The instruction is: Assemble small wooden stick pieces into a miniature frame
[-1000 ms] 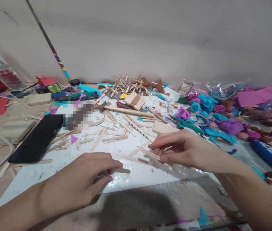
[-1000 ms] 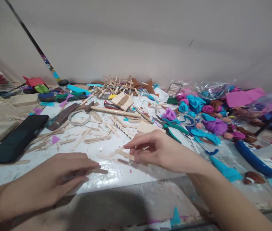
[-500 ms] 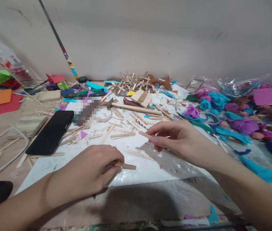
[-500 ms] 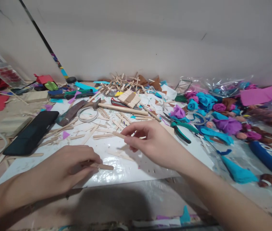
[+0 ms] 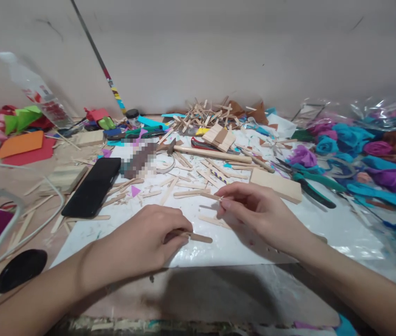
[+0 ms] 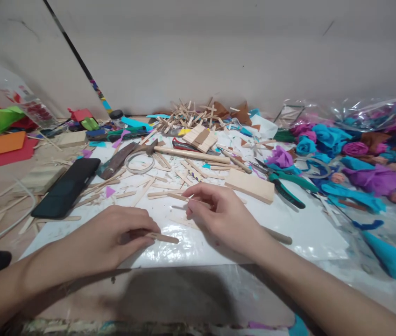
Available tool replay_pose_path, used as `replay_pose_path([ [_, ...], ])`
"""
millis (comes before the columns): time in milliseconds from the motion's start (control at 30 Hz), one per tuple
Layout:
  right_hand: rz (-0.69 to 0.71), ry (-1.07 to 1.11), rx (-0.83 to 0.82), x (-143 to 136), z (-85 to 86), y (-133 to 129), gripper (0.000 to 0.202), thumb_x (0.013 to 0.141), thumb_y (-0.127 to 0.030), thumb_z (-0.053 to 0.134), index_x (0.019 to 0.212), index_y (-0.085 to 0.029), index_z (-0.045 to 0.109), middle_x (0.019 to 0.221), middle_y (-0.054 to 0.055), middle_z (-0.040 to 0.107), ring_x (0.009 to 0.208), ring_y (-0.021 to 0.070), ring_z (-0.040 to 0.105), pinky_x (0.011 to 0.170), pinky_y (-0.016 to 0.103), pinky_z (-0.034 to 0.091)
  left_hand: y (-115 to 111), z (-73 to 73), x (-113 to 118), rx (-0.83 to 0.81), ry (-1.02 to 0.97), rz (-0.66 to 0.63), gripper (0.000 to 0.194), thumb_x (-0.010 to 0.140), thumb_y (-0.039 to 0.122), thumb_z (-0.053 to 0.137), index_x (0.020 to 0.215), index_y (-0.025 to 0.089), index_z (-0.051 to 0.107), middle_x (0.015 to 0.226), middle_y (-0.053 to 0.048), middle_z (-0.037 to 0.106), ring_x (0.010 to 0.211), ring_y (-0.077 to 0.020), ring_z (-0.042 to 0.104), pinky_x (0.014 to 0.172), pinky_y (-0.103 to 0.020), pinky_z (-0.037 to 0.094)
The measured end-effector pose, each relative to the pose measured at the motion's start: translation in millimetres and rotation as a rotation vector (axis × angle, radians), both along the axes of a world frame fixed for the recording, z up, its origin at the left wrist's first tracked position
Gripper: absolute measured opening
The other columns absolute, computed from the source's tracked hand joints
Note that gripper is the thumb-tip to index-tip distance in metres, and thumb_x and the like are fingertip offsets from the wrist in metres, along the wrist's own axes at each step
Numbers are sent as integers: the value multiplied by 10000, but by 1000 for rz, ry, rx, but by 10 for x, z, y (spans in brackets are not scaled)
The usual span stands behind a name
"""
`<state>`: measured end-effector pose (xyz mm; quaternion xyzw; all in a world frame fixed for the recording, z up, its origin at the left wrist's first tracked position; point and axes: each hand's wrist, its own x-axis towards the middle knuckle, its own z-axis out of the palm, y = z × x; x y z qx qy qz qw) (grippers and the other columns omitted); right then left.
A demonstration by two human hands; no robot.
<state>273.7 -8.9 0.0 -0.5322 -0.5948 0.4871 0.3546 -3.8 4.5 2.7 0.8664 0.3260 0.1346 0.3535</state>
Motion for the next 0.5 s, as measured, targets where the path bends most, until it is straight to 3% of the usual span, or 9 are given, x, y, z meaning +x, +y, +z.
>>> replay_pose_path([
  [133, -23, 41, 28, -48, -29, 6, 341, 963, -524, 790, 1056, -198, 759, 902, 81, 813, 627, 141, 626, 584, 291, 496, 2, 41, 6, -65, -29, 50, 222, 1036, 267, 626, 1034, 212, 841, 902, -28, 815, 775, -179, 698, 729, -285, 451],
  [233, -41, 51, 30, -41, -57, -1, 339, 1015, -507, 774, 1042, -172, 724, 882, 36, 763, 586, 102, 588, 545, 252, 491, -11, 55, 20, -149, -87, 120, 207, 1044, 323, 636, 1012, 209, 806, 866, -25, 814, 744, -177, 690, 706, -282, 455],
  [400, -107, 14, 55, 14, -87, -19, 306, 1092, -458, 715, 1177, -163, 711, 1004, 25, 725, 775, 135, 686, 688, 288, 618, -26, 23, 85, -377, -261, 242, 239, 1075, 432, 617, 1032, 206, 680, 931, -53, 854, 741, -166, 728, 706, -263, 552],
  [500, -128, -9, 70, 33, -89, -12, 315, 1087, -451, 720, 1220, -166, 713, 1091, 50, 738, 871, 165, 719, 772, 338, 649, -23, 7, 107, -465, -350, 296, 254, 1050, 444, 672, 975, 207, 623, 904, -71, 855, 658, -138, 679, 629, -236, 517],
])
